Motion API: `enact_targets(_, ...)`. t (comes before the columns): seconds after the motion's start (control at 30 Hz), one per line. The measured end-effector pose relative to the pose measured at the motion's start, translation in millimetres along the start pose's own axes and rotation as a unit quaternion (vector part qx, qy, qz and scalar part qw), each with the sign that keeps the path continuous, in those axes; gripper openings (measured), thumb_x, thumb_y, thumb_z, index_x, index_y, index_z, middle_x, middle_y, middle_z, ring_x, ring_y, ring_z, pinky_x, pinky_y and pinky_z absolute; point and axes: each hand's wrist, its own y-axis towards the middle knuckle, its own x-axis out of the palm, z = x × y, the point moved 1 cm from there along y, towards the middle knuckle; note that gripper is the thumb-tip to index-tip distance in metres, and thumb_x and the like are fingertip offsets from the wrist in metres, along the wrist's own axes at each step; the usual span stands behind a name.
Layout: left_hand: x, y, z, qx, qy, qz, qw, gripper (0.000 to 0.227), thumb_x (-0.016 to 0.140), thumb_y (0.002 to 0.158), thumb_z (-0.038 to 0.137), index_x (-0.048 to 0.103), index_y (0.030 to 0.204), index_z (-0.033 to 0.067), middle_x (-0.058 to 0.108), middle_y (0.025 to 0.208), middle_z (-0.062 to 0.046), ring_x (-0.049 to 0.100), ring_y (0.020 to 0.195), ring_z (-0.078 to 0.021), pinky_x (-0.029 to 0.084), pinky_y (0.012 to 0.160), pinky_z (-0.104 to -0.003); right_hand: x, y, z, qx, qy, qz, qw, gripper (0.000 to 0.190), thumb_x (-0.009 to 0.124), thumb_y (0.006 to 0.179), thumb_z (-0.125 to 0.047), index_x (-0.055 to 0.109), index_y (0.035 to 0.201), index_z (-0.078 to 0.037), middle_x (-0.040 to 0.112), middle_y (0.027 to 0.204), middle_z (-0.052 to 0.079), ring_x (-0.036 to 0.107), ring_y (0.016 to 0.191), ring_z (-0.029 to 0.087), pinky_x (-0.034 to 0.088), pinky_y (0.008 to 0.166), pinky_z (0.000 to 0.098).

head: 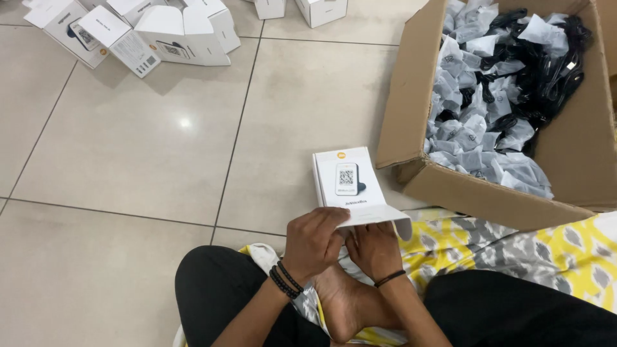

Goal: The person packs small electronic devices and accessories into their retail boxes.

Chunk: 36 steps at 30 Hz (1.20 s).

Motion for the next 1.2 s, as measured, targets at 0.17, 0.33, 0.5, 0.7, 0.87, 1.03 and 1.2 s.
enact_targets(0.17,-5.0,8.8,6.2,-0.226,-0.216,0.071,0.947,0.024,0.062,0.099,0.012,0.071,0.119,0.0018,0.077,0.1,-0.012,0.076,0.093,-0.0242,0.059,0.084,-0.032,-20.4,4.2,-6.4,-0.043,0.0,0.068,0.997,0.05,0.066,0.077,-0.022,0.067,0.124,-0.005,0.06,0.139,0.013,0.06,0.109,0.034,0.048,0.088,0.0475)
enact_targets(0.33,-14.2,61.8,-20.3,-0.172,-0.328,0.186,0.91,0.049,0.061,0.104,0.013,0.044,0.149,0.0034,0.046,0.152,-0.015,0.044,0.145,-0.0264,0.046,0.118,-0.042,-13.0,1.5,-1.1,-0.025,0.021,-0.002,0.999,0.029,0.068,0.08,-0.019,0.07,0.107,-0.008,0.057,0.145,0.006,0.062,0.109,0.028,0.053,0.088,0.0426)
enact_targets(0.5,-4.8,74.7,-21.3,-0.016,0.026,0.153,0.988,0.064,0.068,0.097,0.012,0.041,0.154,0.0036,0.021,0.166,-0.022,0.014,0.159,-0.0366,0.033,0.127,-0.053,-14.5,-2.1,-12.1,-0.035,0.009,-0.029,0.999,0.017,0.069,0.083,-0.02,0.07,0.096,-0.009,0.057,0.145,0.004,0.064,0.105,0.025,0.055,0.085,0.0412)
enact_targets(0.7,45.0,32.3,-57.9,0.017,0.288,-0.093,0.953,0.047,0.073,0.093,0.022,0.06,0.136,0.0081,0.031,0.168,-0.012,0.018,0.159,-0.0313,0.022,0.129,-0.056,-13.6,-2.6,-6.9,0.008,0.011,-0.035,0.999,0.015,0.07,0.085,-0.023,0.069,0.092,-0.009,0.057,0.146,0.004,0.066,0.098,0.023,0.057,0.068,0.0417)
enact_targets(0.87,73.1,14.6,-76.7,-0.087,0.222,-0.209,0.948,0.061,0.069,0.085,0.04,0.062,0.136,0.0083,0.029,0.162,-0.019,0.015,0.154,-0.0325,0.011,0.121,-0.064,-15.4,-3.7,-6.5,-0.016,0.031,-0.031,0.999,0.015,0.067,0.084,-0.022,0.071,0.092,-0.01,0.065,0.134,-0.001,0.067,0.094,0.021,0.058,0.069,0.0405)
enact_targets(1.03,81.2,34.7,-69.1,-0.119,0.218,-0.215,0.945,0.076,0.074,0.067,0.036,0.061,0.136,0.0059,0.027,0.162,-0.021,0.01,0.153,-0.0368,0.007,0.12,-0.064,-10.2,-4.2,-1.9,-0.029,0.031,-0.039,0.998,0.014,0.069,0.084,-0.023,0.072,0.087,-0.01,0.069,0.124,-0.001,0.066,0.093,0.022,0.058,0.068,0.0409)
enact_targets(1.2,67.4,56.8,-54.3,-0.106,0.264,-0.261,0.923,0.062,0.072,0.062,0.03,0.069,0.118,0.0033,0.025,0.165,-0.018,0.007,0.157,-0.037,0.004,0.124,-0.063,-6.3,-7.0,-1.6,-0.008,0.04,-0.035,0.999,0.016,0.069,0.086,-0.025,0.072,0.093,-0.011,0.07,0.101,0.002,0.066,0.094,0.025,0.057,0.069,0.042)
